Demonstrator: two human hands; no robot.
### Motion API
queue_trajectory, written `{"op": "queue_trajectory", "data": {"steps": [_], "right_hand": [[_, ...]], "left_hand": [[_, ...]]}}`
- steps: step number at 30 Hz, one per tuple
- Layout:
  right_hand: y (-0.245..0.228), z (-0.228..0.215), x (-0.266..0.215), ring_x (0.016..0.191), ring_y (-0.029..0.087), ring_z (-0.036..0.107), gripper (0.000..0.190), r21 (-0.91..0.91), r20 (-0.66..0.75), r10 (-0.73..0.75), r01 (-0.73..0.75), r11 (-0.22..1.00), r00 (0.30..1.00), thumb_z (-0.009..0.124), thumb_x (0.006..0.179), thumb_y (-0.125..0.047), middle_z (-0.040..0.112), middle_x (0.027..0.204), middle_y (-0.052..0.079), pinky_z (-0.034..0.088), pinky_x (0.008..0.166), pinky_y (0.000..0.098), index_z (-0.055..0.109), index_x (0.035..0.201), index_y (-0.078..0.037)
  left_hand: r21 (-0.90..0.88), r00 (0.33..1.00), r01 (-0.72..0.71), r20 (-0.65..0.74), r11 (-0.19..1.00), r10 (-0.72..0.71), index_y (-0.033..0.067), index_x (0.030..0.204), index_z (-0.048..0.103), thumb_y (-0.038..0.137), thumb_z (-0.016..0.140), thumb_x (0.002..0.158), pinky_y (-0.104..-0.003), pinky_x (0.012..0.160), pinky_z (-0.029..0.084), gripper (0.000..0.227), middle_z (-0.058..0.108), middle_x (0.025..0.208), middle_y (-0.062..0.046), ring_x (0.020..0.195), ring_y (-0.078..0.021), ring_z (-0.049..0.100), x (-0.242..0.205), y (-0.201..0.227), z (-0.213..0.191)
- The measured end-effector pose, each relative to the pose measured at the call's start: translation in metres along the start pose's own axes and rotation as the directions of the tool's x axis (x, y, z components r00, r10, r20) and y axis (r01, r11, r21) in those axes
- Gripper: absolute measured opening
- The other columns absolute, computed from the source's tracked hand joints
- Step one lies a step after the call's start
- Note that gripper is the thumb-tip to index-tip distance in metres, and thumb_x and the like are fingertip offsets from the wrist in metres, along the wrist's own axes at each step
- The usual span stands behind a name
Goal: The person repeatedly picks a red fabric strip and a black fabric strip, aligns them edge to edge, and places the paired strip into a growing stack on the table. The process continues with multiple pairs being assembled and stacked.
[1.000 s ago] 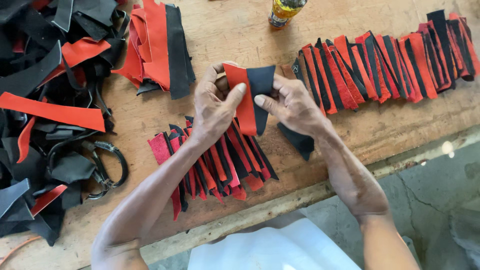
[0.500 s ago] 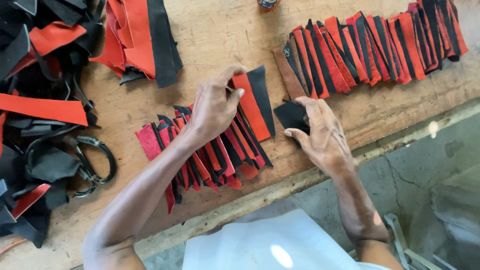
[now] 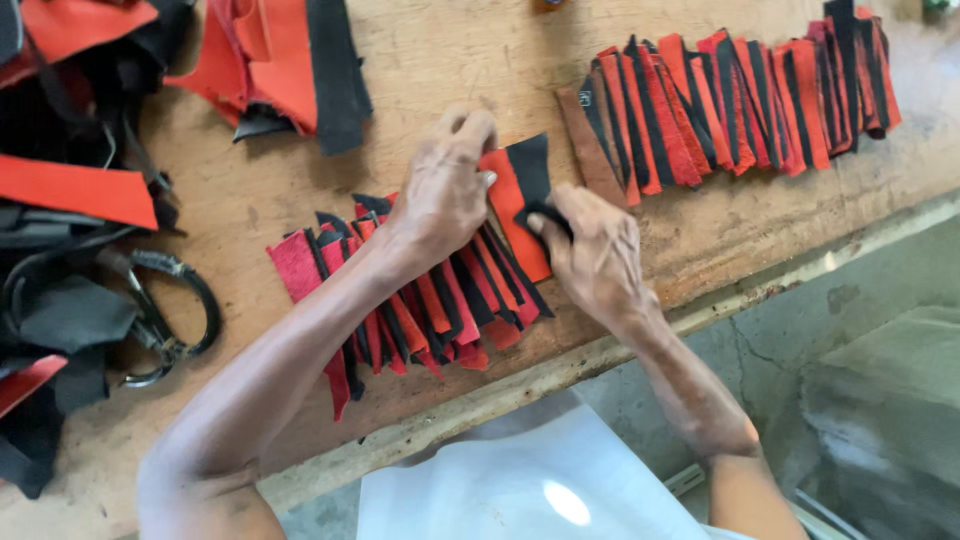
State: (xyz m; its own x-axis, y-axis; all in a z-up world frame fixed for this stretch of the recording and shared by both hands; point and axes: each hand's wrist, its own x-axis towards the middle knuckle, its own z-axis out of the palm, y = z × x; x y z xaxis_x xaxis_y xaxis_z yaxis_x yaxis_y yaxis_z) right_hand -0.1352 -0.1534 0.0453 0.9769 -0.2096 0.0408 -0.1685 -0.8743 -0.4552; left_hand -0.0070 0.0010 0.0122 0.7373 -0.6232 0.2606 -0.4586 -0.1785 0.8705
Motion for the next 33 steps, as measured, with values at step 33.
{"op": "queue_trajectory", "data": {"steps": [33], "right_hand": [[-0.009,0.008,0.039,0.072,0.039,0.062,0.019,0.064,-0.158,-0.211,0.223,0.973,0.965,0.071,0.101,-0.009,0.061,0.078,0.017,0.046,0.063,0.0464,0.056,0.093,-0.002]], "left_hand": [[0.026,0.997,-0.021,0.079,0.999,0.019,0.0028,0.093,0.059,-0.006,0.073,0.078,-0.049,0.079,0.048,0.022,0.06,0.094,-0.018,0.092,-0.0404,0.061,0.004,-0.016,0.003]]}}
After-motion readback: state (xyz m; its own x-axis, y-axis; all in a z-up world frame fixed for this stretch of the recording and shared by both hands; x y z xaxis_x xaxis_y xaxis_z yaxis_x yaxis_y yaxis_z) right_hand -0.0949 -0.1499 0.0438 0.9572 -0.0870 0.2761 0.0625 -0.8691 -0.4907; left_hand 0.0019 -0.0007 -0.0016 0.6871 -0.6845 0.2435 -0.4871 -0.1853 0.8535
